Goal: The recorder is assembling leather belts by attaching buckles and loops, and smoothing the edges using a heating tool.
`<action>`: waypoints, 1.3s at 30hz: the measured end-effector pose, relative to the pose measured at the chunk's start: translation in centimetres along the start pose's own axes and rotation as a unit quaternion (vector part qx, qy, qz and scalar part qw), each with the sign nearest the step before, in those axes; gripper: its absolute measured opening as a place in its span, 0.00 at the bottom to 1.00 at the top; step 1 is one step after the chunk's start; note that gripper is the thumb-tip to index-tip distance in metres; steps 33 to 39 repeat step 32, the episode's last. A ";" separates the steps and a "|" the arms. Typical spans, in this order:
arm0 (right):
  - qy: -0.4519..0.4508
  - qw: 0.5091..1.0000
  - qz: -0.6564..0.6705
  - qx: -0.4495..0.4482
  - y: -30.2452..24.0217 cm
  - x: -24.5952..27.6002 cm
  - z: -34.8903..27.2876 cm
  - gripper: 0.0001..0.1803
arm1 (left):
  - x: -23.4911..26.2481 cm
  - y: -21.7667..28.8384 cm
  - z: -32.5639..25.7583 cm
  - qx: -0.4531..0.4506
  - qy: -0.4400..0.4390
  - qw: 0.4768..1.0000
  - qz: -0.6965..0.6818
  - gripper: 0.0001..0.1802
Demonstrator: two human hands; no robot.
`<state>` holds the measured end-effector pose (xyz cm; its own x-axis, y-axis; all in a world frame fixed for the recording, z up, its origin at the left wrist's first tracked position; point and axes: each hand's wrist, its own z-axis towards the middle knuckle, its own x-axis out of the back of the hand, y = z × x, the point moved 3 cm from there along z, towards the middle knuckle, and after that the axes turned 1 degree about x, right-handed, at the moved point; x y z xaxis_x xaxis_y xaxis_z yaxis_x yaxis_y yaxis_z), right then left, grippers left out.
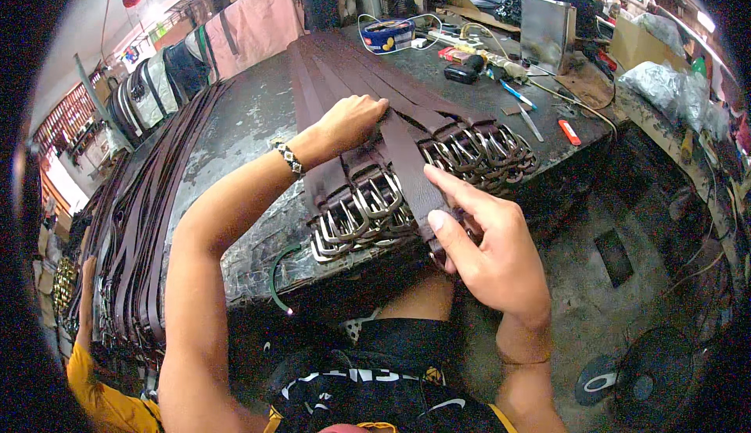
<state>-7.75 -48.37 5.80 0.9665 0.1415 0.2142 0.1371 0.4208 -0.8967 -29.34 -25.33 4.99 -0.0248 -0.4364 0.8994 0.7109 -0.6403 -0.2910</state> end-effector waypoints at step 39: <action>0.089 0.987 -0.112 0.073 2.9 1.1 4.6 0.17 | -6.4 -10.9 4.1 0.094 -0.082 0.992 -0.009 0.22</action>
